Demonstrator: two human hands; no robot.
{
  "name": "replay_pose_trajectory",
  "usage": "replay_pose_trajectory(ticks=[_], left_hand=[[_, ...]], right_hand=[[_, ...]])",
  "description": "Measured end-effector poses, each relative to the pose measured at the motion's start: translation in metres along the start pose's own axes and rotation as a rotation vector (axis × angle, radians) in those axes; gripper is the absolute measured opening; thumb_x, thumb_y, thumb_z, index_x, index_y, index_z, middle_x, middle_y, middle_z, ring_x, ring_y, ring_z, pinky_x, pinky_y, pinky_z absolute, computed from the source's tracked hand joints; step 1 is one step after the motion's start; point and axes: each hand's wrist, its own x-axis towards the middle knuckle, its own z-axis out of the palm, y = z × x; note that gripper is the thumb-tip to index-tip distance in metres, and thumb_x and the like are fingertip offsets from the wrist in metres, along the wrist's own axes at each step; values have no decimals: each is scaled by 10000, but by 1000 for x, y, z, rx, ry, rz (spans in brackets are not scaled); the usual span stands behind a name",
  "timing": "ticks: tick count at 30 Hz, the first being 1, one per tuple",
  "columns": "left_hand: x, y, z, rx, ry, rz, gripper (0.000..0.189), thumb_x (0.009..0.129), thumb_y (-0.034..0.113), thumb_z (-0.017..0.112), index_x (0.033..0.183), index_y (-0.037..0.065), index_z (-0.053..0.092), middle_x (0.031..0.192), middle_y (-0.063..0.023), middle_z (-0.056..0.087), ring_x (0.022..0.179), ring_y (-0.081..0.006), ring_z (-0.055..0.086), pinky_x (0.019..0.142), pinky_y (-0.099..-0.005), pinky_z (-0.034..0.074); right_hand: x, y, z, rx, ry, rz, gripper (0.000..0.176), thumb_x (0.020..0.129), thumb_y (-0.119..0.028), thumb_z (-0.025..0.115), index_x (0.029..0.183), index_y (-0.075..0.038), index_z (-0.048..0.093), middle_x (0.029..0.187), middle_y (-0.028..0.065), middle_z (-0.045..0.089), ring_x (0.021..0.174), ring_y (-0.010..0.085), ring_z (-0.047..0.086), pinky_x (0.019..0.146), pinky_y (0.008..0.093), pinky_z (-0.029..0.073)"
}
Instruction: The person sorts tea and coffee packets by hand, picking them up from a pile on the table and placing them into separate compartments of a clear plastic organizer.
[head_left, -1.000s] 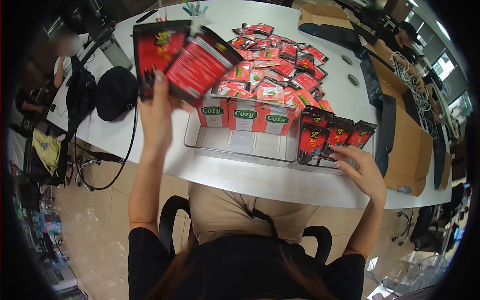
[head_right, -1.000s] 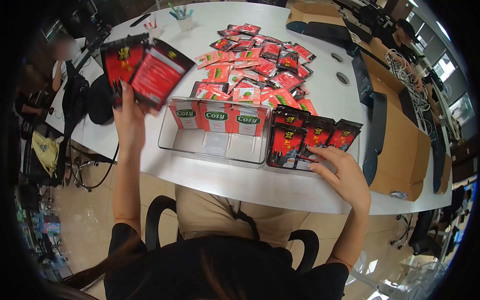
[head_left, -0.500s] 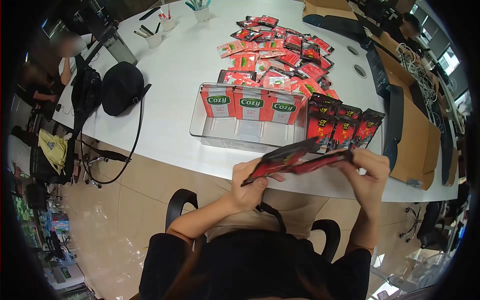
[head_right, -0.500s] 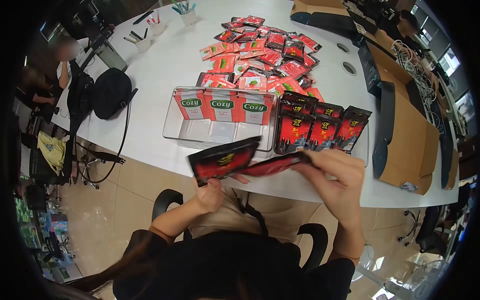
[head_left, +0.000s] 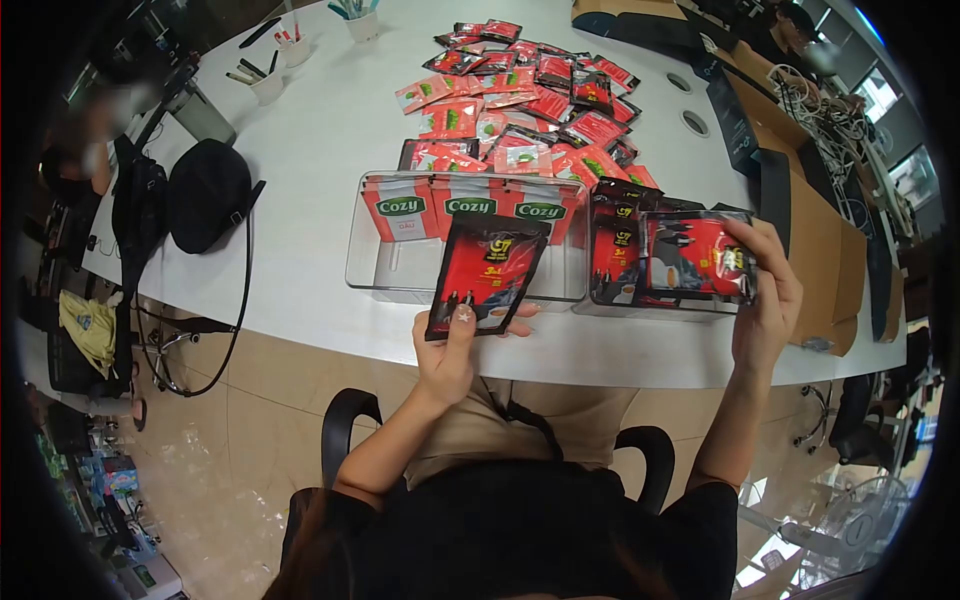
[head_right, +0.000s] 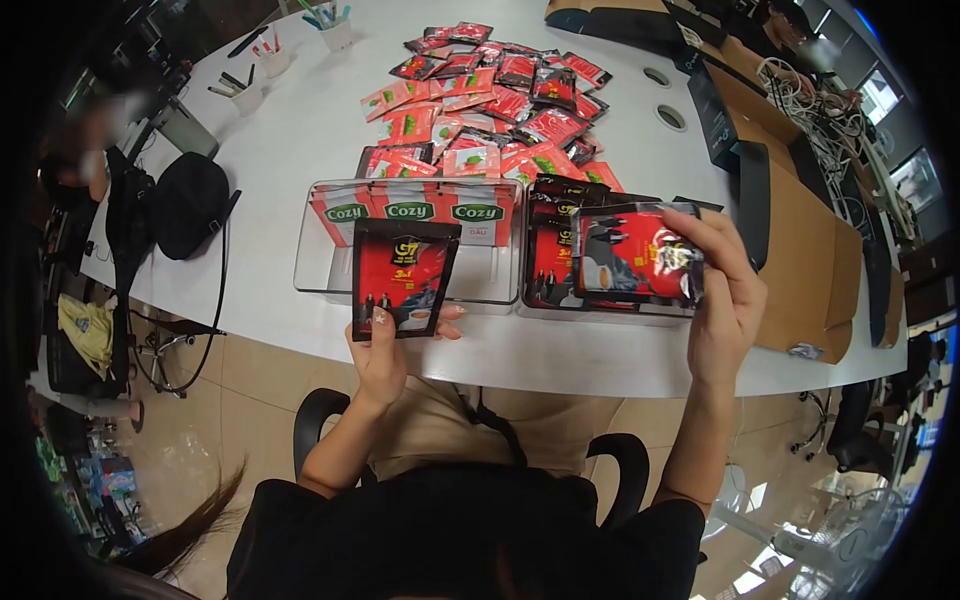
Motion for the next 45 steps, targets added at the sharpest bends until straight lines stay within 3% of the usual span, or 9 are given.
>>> replay_pose_trajectory(ticks=[4, 7, 11, 15, 18, 22, 25, 32, 45], left_hand=[[-1, -2, -1, -1, -3, 1, 394, 999, 221, 357, 1162, -118, 474, 996, -270, 640, 811, -281, 662, 776, -388, 521], [-1, -4, -2, -14, -8, 0, 391, 997, 217, 357, 1156, -120, 477, 987, -268, 644, 808, -280, 662, 776, -390, 519], [-1, -4, -3, -14, -1, -12, 403, 994, 228, 366, 1133, -130, 488, 966, -266, 647, 820, -288, 664, 779, -403, 521], [0, -1, 0, 10, 3, 9, 418, 991, 240, 374, 1109, -140, 500, 942, -266, 650, 830, -299, 666, 783, -415, 526], [0, 1, 1, 8, 7, 7, 425, 990, 243, 377, 1104, -147, 503, 921, -265, 652, 836, -313, 667, 789, -419, 527], [0, -5, -4, 9, -34, -23, 432, 986, 241, 382, 1101, -157, 503, 893, -261, 656, 840, -327, 666, 802, -423, 524], [1, 0, 1, -15, -17, -23, 429, 982, 231, 384, 1099, -165, 503, 881, -263, 656, 843, -329, 666, 811, -424, 521], [1, 0, 3, -29, 1, -30, 412, 979, 202, 378, 1089, -173, 507, 871, -263, 658, 856, -326, 665, 821, -418, 518], [4, 4, 4, 87, -62, -65, 361, 971, 152, 396, 1088, -161, 534, 898, -229, 671, 863, -276, 667, 803, -359, 515]], right_hand=[[7, -11, 12, 315, -96, 182, 319, 846, 0, 416, 1090, 99, 596, 1089, 107, 527, 997, 153, 530, 841, 238, 416], [13, 0, 17, -182, -145, 19, 248, 833, 45, 502, 1057, 66, 606, 1061, 95, 539, 987, 148, 547, 834, 240, 435], [21, -2, 32, -149, -338, 120, 290, 810, 72, 572, 1097, 29, 585, 1057, 76, 627, 958, 133, 605, 841, 249, 459], [26, 0, 52, -474, -344, -269, 336, 778, 21, 653, 1105, -41, 608, 1022, 101, 645, 904, 227, 631, 815, 296, 477], [27, -2, 38, -438, -226, -213, 241, 781, -25, 667, 1021, -31, 636, 959, 105, 644, 857, 236, 617, 760, 327, 478], [11, -1, 25, -406, -642, 60, 172, 841, -170, 637, 930, -25, 657, 848, 104, 626, 813, 257, 579, 692, 366, 457], [3, -8, 42, -463, -771, 170, 230, 837, -178, 603, 986, -8, 647, 926, 120, 623, 883, 282, 580, 779, 367, 456], [5, -2, 41, -565, -767, 99, 394, 813, -260, 636, 1121, -17, 599, 1037, 113, 589, 968, 301, 558, 830, 376, 447], [1, 0, 39, -523, -699, 113, 394, 802, -212, 649, 1140, -19, 592, 1061, 131, 599, 977, 310, 573, 832, 369, 456]])
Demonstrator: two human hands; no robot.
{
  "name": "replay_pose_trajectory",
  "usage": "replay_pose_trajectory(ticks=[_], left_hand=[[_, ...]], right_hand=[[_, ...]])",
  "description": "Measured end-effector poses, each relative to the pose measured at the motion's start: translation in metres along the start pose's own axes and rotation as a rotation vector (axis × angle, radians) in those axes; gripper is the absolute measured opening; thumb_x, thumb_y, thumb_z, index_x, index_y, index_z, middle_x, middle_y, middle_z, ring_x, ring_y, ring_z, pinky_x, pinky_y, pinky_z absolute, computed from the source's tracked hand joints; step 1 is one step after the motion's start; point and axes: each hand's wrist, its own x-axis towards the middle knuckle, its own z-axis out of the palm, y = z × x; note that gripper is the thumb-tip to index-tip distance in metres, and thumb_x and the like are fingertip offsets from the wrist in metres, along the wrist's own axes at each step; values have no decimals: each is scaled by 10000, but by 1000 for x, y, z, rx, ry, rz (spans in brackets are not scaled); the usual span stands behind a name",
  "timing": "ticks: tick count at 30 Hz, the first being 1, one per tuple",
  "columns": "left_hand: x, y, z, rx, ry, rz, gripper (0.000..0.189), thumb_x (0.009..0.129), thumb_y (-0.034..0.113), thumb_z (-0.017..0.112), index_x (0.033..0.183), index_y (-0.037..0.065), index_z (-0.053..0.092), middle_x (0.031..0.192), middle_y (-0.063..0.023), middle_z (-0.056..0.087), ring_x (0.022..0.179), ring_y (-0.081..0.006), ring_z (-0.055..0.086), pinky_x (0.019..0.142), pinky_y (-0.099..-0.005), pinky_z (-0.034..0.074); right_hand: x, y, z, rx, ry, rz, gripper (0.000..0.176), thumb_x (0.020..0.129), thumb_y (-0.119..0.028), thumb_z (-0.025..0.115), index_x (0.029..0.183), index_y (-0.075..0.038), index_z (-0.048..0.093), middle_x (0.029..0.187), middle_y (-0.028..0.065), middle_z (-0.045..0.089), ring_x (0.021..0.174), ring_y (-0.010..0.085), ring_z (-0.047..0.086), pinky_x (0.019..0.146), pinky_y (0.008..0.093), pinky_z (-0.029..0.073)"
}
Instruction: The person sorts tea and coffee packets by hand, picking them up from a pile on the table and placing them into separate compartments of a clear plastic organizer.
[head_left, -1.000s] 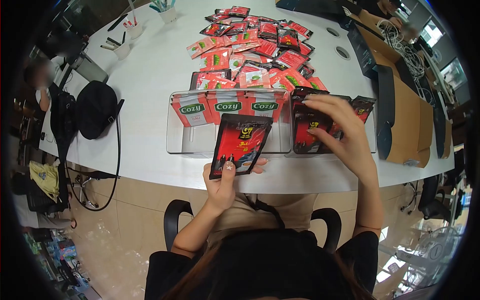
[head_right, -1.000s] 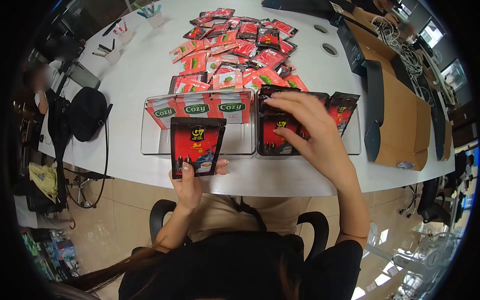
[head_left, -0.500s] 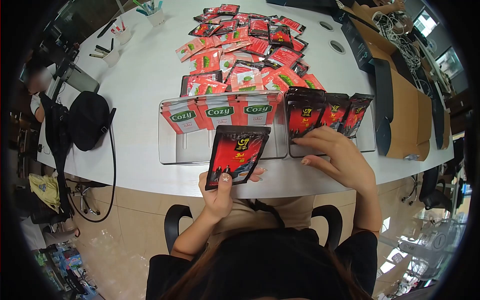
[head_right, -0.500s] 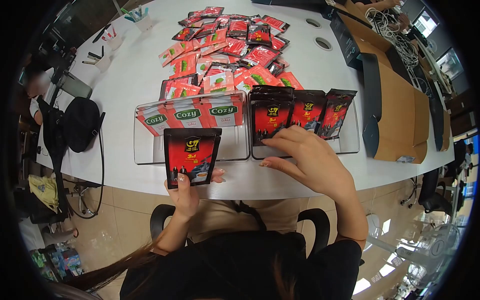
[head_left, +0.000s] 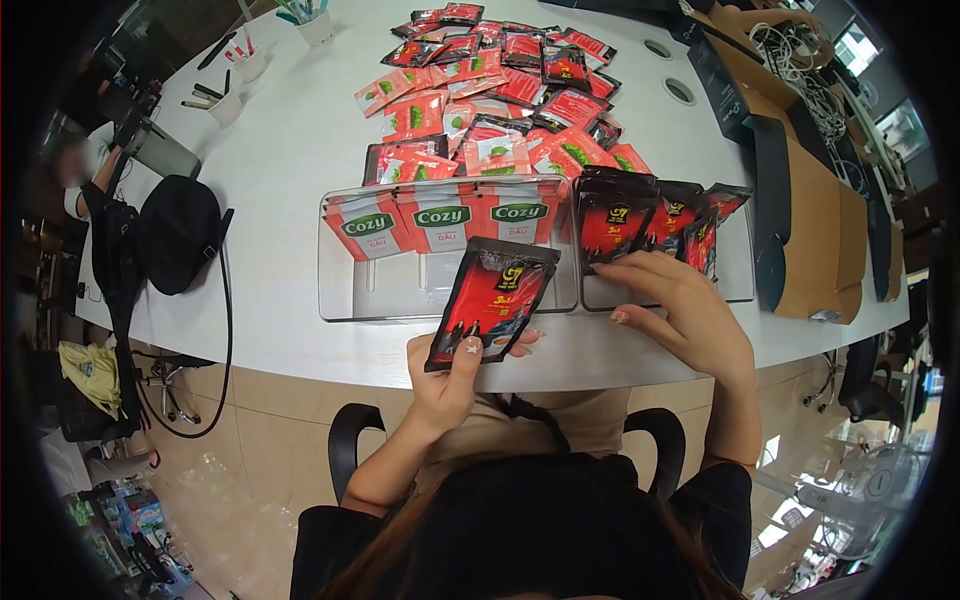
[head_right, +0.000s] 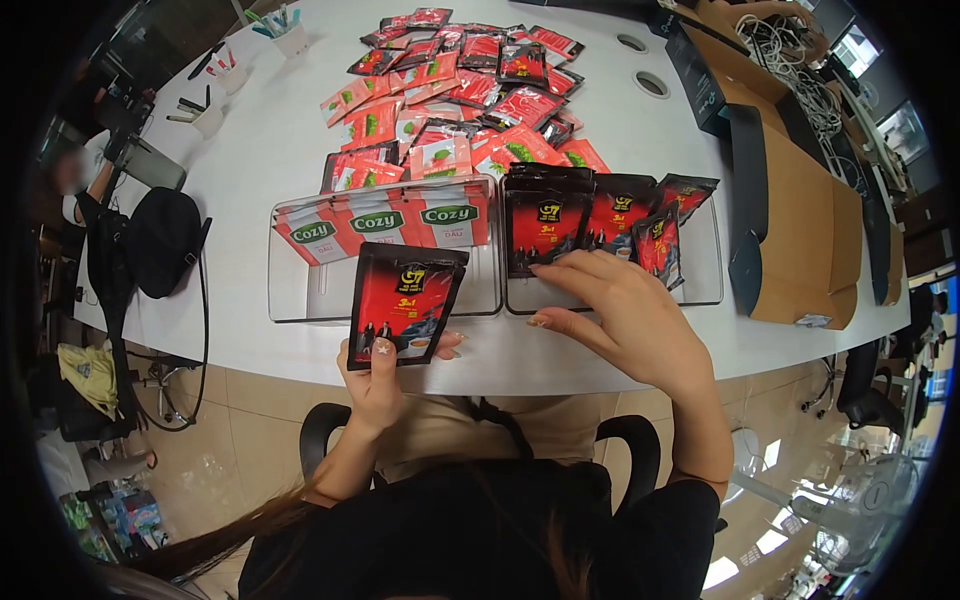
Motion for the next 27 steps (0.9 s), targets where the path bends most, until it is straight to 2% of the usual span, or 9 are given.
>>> replay_pose_trajectory(ticks=[5, 9, 14, 15, 18, 20, 22, 23, 27], left_hand=[[5, 2, -2, 223, -86, 45, 401, 966, 247, 437, 1021, -125, 576, 897, -208, 682, 777, -259, 676, 740, -325, 523], [4, 1, -1, 371, -219, 39, 316, 816, 53, 634, 1126, -9, 615, 896, -158, 685, 771, -246, 681, 676, -302, 525], [8, 2, 1, 437, -334, 40, 383, 775, 94, 685, 1151, 48, 623, 919, -139, 685, 782, -257, 681, 667, -306, 520], [9, 2, 1, 433, -338, 73, 384, 777, 89, 679, 1155, 47, 621, 925, -135, 687, 785, -249, 683, 671, -304, 522], [10, 3, 5, 372, -305, 32, 368, 797, 77, 658, 1161, 42, 615, 939, -118, 695, 789, -222, 689, 683, -293, 532], [9, 1, 7, 354, -277, -5, 346, 815, 68, 639, 1159, 37, 613, 942, -108, 699, 788, -205, 692, 689, -285, 537], [9, -2, 6, 374, -257, 0, 320, 835, 58, 618, 1153, 31, 612, 939, -99, 702, 786, -189, 694, 693, -276, 542], [9, -2, 6, 377, -257, -1, 309, 841, 57, 613, 1149, 29, 613, 936, -100, 702, 784, -189, 694, 690, -275, 541], [10, -2, 6, 362, -250, -2, 288, 851, 51, 599, 1137, 22, 617, 921, -105, 703, 776, -189, 693, 684, -273, 539]], right_hand=[[-4, -2, 3, 150, 97, -7, 372, 757, -157, 696, 1097, -24, 624, 964, 113, 652, 907, 273, 613, 814, 351, 461], [1, -25, 7, 324, 261, -77, 348, 680, -75, 740, 1014, -31, 652, 914, 75, 668, 875, 231, 628, 781, 329, 473], [-2, -21, 20, 360, 192, -231, 327, 600, 51, 745, 903, -22, 647, 908, 69, 667, 863, 211, 633, 745, 293, 488], [-2, -23, 19, 455, 217, -227, 248, 681, 31, 726, 912, -18, 650, 837, 87, 651, 769, 204, 617, 741, 288, 479], [-10, -18, 12, 547, 480, -122, 214, 717, 88, 659, 913, 2, 644, 853, 99, 651, 770, 182, 610, 731, 277, 475], [-11, -4, 2, 540, 747, -191, 182, 759, 105, 594, 919, 26, 635, 869, 113, 645, 802, 173, 601, 739, 264, 464], [-17, 7, -17, 285, 805, -120, 167, 794, 90, 561, 928, 28, 638, 864, 113, 634, 821, 179, 586, 750, 265, 453], [-19, 8, -28, 86, 735, -77, 169, 808, 73, 558, 939, 12, 646, 841, 101, 624, 801, 187, 572, 737, 271, 443], [-18, 27, -38, -108, 306, -62, 158, 822, 1, 600, 974, -16, 639, 819, 86, 610, 687, 217, 534, 619, 280, 418]])
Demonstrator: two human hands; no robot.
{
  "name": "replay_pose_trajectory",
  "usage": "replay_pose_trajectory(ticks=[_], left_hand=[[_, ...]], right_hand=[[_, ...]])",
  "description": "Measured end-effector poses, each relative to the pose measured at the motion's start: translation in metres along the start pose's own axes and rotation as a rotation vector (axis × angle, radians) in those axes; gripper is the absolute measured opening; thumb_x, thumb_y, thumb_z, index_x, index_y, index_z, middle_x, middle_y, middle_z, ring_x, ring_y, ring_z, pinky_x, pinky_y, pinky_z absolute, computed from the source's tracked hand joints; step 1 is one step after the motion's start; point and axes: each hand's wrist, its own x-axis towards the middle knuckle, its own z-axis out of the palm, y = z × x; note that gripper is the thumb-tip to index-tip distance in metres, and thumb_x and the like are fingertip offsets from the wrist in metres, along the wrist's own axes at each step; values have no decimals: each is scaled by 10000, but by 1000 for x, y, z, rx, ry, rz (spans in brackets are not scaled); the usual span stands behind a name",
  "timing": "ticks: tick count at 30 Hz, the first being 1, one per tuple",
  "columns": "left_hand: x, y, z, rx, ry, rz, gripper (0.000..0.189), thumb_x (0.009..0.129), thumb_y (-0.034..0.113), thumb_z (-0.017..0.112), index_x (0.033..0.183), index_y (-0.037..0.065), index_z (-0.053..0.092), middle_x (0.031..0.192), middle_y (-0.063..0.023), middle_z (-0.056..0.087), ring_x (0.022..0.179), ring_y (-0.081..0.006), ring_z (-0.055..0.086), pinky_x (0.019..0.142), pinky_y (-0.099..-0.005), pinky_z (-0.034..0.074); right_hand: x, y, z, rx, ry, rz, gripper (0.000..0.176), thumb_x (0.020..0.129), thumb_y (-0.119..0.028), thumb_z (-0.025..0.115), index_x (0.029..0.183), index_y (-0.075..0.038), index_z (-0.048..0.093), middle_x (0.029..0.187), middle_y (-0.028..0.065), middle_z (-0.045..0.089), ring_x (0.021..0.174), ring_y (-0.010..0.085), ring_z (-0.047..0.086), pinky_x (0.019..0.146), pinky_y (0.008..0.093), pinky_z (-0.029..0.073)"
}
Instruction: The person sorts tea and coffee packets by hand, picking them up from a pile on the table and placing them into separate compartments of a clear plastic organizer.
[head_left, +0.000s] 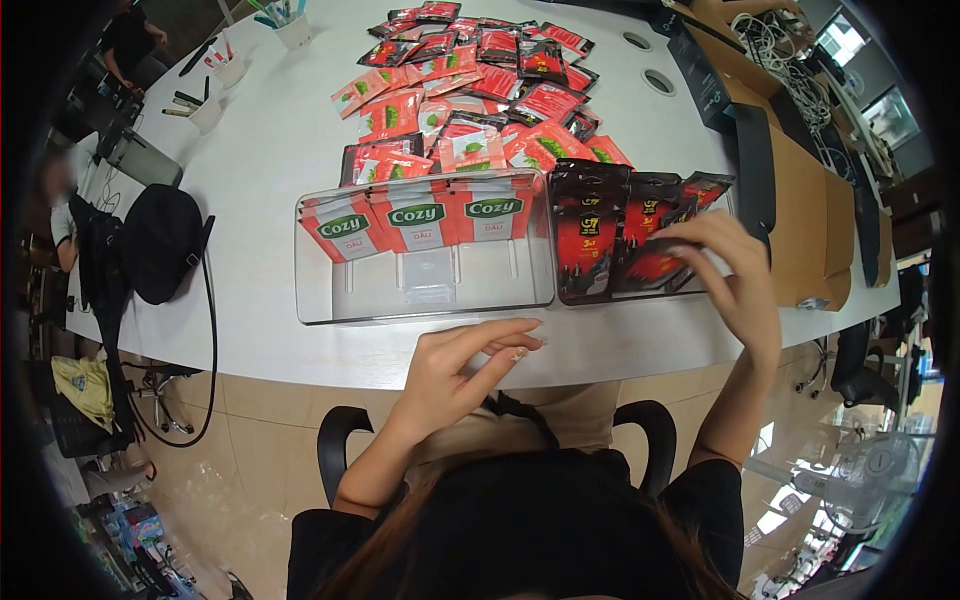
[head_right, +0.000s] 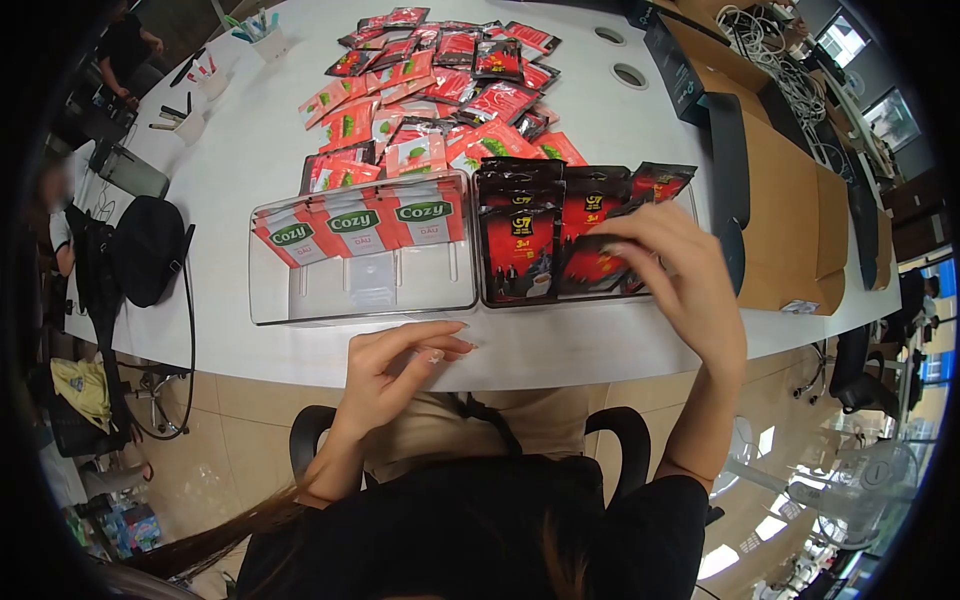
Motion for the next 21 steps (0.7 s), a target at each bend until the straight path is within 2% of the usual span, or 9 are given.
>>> replay_pose_trajectory(ticks=[3, 4, 7, 10, 13, 16, 19, 21], left_hand=[[0, 2, 0, -1, 9, -9, 281, 852, 47, 594, 1130, 17, 620, 909, -108, 703, 773, -188, 692, 685, -273, 536], [0, 2, 0, 3, 14, -15, 277, 853, 45, 592, 1127, 15, 621, 905, -109, 703, 772, -188, 691, 686, -272, 535], [1, 0, 1, -10, 42, 14, 269, 854, 42, 586, 1119, 11, 624, 898, -111, 703, 771, -187, 690, 693, -270, 531], [1, 1, 1, -6, 22, -5, 267, 857, 42, 583, 1118, 10, 625, 895, -111, 702, 776, -189, 690, 700, -272, 529], [1, 2, 1, -2, 14, -13, 268, 856, 39, 582, 1119, 8, 624, 893, -113, 702, 780, -194, 691, 703, -274, 529], [1, 2, 2, -8, 23, -14, 270, 854, 33, 583, 1119, 7, 623, 893, -115, 701, 782, -197, 692, 706, -275, 529], [2, 3, 1, 1, 15, -23, 272, 851, 30, 584, 1119, 6, 623, 892, -116, 701, 782, -196, 692, 708, -275, 531], [1, 3, 1, -2, 16, -26, 272, 850, 28, 585, 1118, 7, 623, 892, -115, 701, 781, -195, 692, 709, -274, 531]], right_hand=[[0, 7, 13, 151, -14, 188, 197, 824, -75, 636, 1013, -22, 622, 816, 84, 614, 636, 193, 516, 574, 275, 399], [0, 8, 11, 114, -32, 250, 214, 818, -111, 656, 1004, -17, 610, 822, 56, 634, 600, 110, 460, 546, 229, 361], [2, 6, 6, 158, -14, 360, 304, 809, -188, 685, 1031, -25, 556, 843, 86, 626, 586, 164, 495, 562, 266, 400], [4, 7, 7, 136, -5, 406, 303, 810, -184, 684, 1022, -25, 537, 864, 80, 618, 615, 171, 495, 587, 270, 410], [2, 12, 13, 31, 41, 261, 296, 786, -143, 695, 1027, -43, 557, 895, 72, 611, 687, 201, 535, 639, 285, 432], [3, 13, 17, -90, 167, 38, 305, 724, -75, 724, 1000, -32, 601, 937, 64, 613, 747, 173, 553, 661, 248, 434], [4, 3, 13, -121, 266, -7, 249, 725, -77, 714, 957, -48, 629, 883, 70, 608, 806, 262, 587, 728, 324, 458], [-1, 1, 10, 19, 115, -44, 216, 736, -105, 713, 928, -41, 641, 847, 73, 613, 800, 261, 588, 722, 329, 460]])
